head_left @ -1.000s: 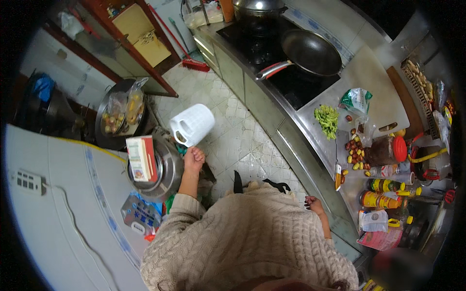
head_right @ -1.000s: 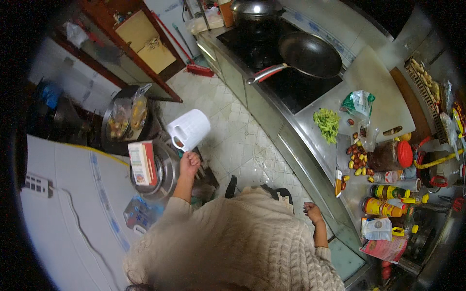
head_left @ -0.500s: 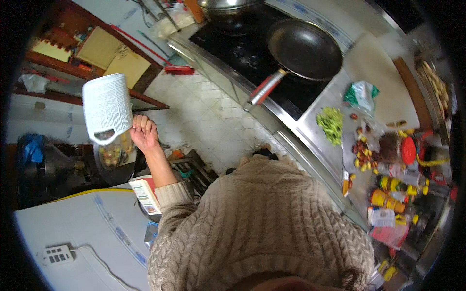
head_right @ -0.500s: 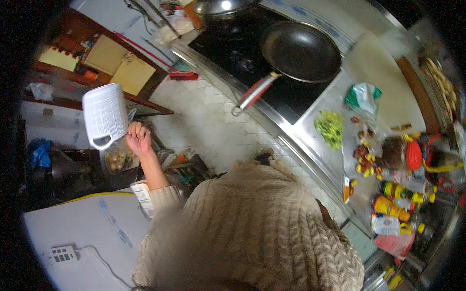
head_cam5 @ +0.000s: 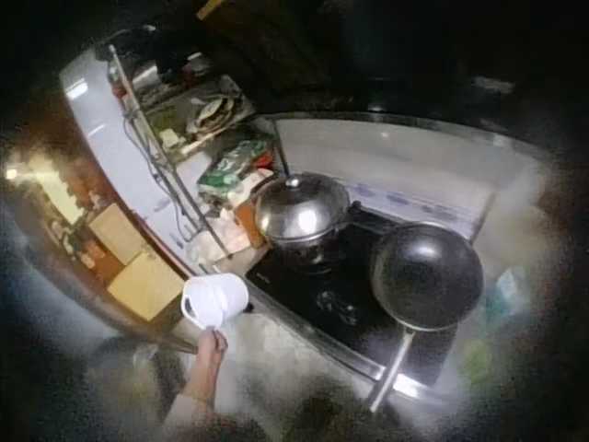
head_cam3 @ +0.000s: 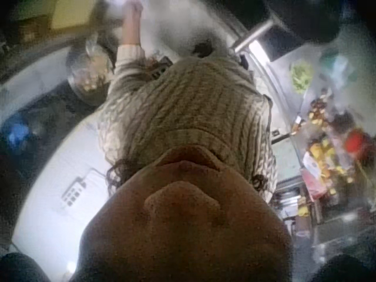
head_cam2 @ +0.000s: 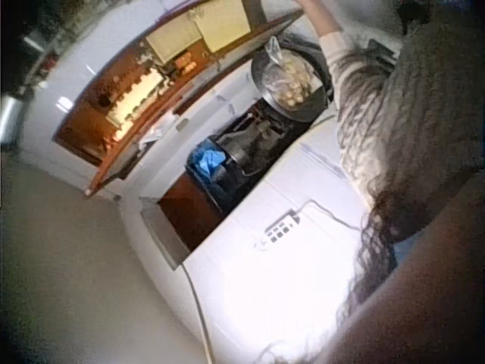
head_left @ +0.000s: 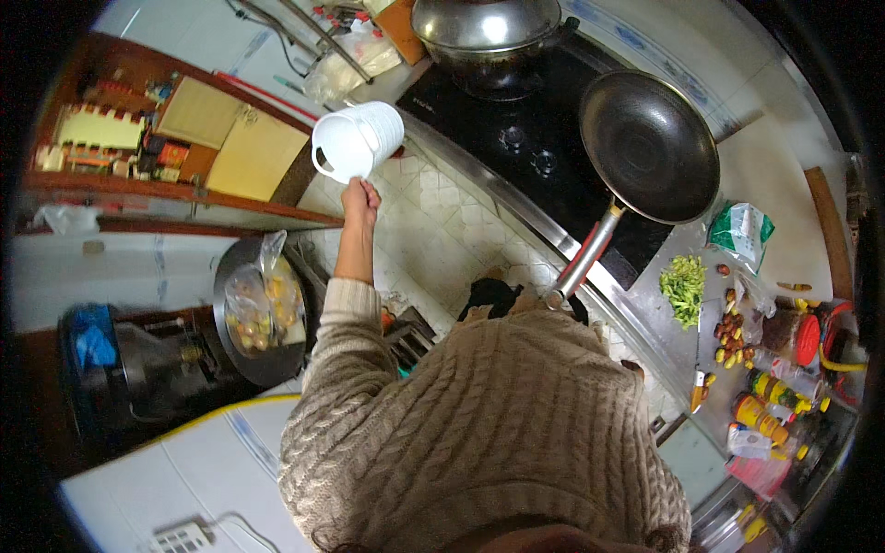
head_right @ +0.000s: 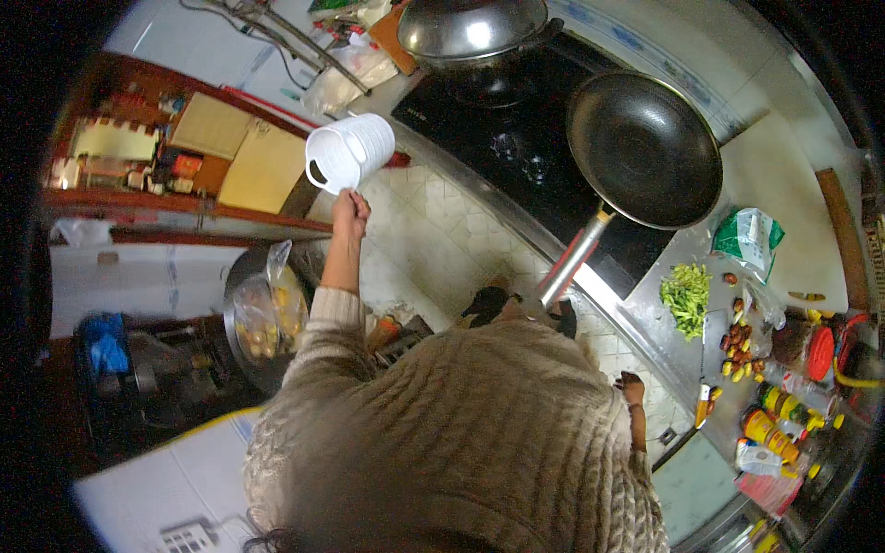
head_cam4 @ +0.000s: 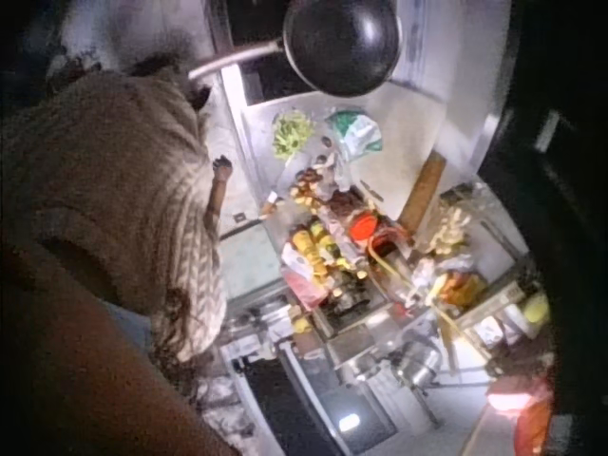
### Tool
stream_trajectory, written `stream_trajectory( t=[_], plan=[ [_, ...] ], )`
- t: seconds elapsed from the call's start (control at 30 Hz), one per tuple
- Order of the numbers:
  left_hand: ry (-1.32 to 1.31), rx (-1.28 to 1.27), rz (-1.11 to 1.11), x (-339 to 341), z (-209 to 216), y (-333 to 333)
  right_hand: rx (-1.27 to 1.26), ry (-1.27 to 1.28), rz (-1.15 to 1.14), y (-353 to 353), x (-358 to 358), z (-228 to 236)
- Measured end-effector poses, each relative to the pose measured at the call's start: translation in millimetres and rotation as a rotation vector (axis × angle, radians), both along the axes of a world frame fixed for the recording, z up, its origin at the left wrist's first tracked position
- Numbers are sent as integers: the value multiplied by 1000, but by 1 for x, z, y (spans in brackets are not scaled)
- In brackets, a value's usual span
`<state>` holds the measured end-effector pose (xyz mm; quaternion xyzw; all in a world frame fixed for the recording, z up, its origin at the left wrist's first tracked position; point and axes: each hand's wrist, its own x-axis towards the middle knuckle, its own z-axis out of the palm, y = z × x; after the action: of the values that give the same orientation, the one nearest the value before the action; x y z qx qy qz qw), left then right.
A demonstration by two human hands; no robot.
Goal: The person prepares vegetables in a kitchen, pouring oil into a pan, adding chopped green vegetables, and handling potatoes and other ingredients on the counter.
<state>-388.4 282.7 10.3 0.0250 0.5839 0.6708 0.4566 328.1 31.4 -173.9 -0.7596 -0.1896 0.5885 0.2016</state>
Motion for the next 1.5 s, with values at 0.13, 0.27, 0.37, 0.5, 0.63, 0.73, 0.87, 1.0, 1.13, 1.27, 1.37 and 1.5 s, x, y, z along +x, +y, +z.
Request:
stream_trajectory(
  t=[0.13,0.27,0.37,0.5,0.63,0.73,0.87,1.0,1.13,1.27,1.37,1.5],
  plan=[
    [201,-42,-71,-43,21,111,-77,-78,34,-35,-45,7],
    [366,-91,-160,-71,21,190,-146,-107,76,-71,-89,12],
    [568,-191,-224,-88,23,221,-194,-127,117,-97,-112,15],
    [460,-100,-182,-81,23,240,-239,-165,143,-136,-135,14],
    [277,105,-73,-99,-15,238,-232,-218,227,-179,-151,11],
    [310,47,-68,-119,-64,211,-123,-450,584,-208,-138,1],
    [244,-174,-443,-116,-144,101,94,-679,635,-111,-136,105],
    [-83,-666,-661,-57,-192,-47,525,-42,-205,-72,-138,256],
    [100,-973,-1264,59,-212,-125,851,797,-739,-190,-95,223],
    [485,-561,-1677,197,-210,-155,-22,-109,-183,-311,-54,78],
    [412,-463,-1627,296,-179,-158,73,-331,-182,-335,-70,110],
    [493,-359,-1774,394,-160,-158,323,75,-518,-332,-47,162]
  ],
)
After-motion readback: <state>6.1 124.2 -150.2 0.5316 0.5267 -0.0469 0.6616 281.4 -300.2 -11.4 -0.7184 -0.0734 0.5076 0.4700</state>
